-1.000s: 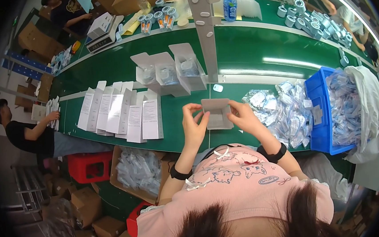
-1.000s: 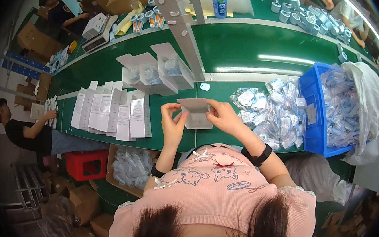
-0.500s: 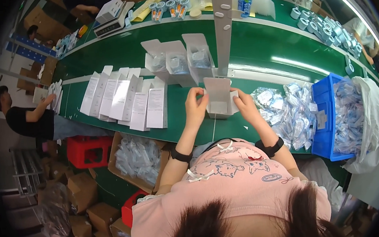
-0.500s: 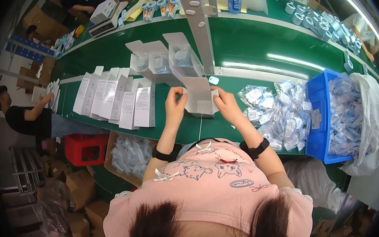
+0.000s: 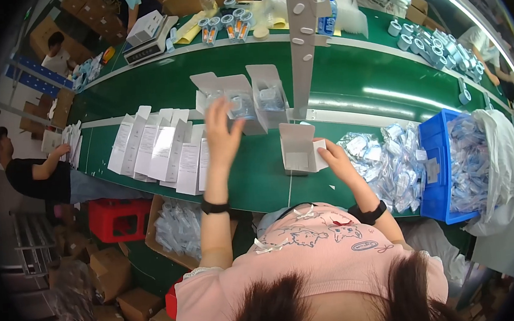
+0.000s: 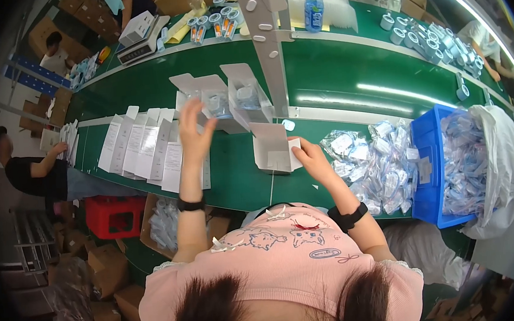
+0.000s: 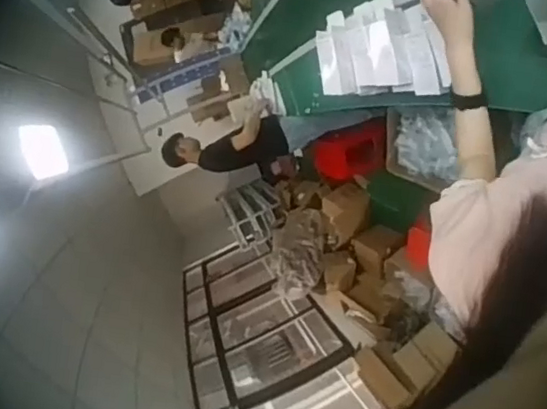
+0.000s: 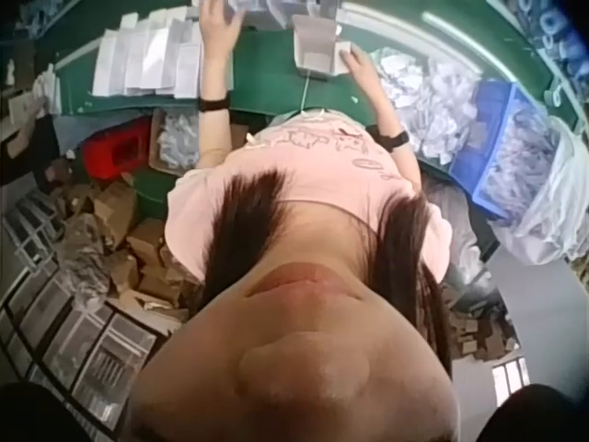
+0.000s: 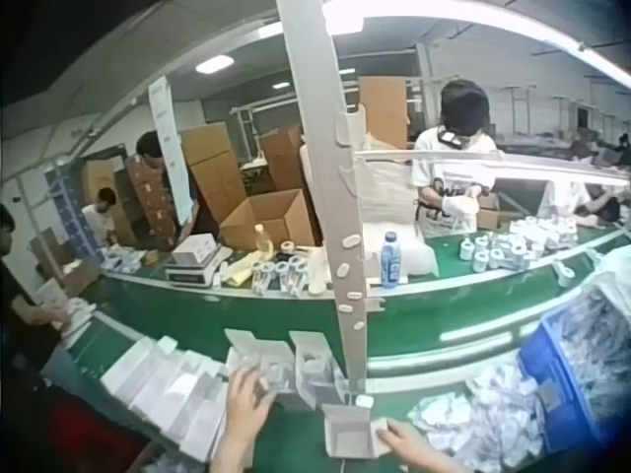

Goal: The recorder is packing small electronic components into individual cardboard boxes and then into plastic bags on an electronics factory production line.

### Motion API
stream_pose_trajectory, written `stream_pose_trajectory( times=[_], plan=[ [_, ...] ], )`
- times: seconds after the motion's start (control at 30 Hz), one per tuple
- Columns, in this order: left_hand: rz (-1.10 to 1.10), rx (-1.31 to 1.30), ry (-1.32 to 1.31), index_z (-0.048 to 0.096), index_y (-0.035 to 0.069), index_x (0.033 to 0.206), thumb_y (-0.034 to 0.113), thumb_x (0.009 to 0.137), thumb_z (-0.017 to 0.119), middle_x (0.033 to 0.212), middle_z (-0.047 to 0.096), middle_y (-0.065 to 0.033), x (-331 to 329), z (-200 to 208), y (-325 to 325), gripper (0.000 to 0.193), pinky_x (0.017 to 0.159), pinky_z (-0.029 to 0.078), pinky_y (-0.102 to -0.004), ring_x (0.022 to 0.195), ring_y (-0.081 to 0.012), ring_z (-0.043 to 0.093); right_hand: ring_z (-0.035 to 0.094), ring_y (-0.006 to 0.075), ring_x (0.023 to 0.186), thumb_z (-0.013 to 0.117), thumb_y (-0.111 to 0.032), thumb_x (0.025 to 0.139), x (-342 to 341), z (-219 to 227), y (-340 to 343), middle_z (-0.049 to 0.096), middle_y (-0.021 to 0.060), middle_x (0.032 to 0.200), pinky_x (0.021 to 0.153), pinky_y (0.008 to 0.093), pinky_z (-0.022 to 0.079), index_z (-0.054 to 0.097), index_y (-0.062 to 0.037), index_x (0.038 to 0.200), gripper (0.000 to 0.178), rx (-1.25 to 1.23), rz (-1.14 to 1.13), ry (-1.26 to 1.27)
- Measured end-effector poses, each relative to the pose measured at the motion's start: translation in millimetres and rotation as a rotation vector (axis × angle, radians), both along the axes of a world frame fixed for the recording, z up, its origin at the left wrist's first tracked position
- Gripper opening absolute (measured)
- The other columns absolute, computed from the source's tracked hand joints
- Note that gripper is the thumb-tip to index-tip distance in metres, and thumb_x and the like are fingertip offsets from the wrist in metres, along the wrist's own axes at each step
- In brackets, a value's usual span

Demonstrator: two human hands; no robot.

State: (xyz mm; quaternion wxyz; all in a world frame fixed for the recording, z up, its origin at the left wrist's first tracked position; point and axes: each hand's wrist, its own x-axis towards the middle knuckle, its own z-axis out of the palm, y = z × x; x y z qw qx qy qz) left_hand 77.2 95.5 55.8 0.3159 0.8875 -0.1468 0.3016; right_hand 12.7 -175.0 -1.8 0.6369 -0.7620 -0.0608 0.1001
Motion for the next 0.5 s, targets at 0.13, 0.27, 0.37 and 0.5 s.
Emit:
stream_pose_trajectory(
  times=[0.13,0.27,0.37,0.5],
  plan=[
    [-0.033,0.300,-0.056,0.057,0.004,0.102,0.010,0.071,0.064,0.112,0.053,-0.0100,67,50,54,0.032,0.090,0.037,-0.0357,0.104,-0.0284,0.049,0.055,0.0125,0.081,0.042,-0.014,0.085,2,2,4,0.061,0.0101,0.088,0.074,0.0262,0.042,0.052,-0.0019,0.109,0.028,0.028,0.001,0.034],
    [-0.252,0.258,0.325,0.061,0.003,0.096,0.009,0.072,0.064,0.097,0.060,-0.0099,112,63,61,0.026,0.080,0.043,-0.0309,0.091,-0.0242,0.056,0.055,0.0127,0.081,0.042,-0.013,0.085,4,-1,5,0.061,0.0103,0.089,0.073,0.0261,0.042,0.052,-0.0021,0.109,0.028,0.077,-0.014,0.048],
    [-0.356,0.167,0.554,0.063,0.001,0.091,0.009,0.071,0.064,0.087,0.063,-0.0101,127,55,63,0.021,0.073,0.045,-0.0280,0.080,-0.0214,0.059,0.055,0.0127,0.081,0.042,-0.013,0.085,5,-1,3,0.061,0.0100,0.089,0.073,0.0261,0.042,0.052,-0.0019,0.109,0.029,0.073,-0.015,0.058],
    [-0.368,0.158,0.603,0.063,-0.001,0.083,0.008,0.070,0.065,0.075,0.063,-0.0096,136,50,64,0.016,0.064,0.046,-0.0254,0.067,-0.0170,0.059,0.056,0.0128,0.079,0.041,-0.013,0.085,7,3,2,0.062,0.0095,0.087,0.072,0.0259,0.043,0.052,-0.0016,0.109,0.029,0.063,-0.012,0.078]
  ],
)
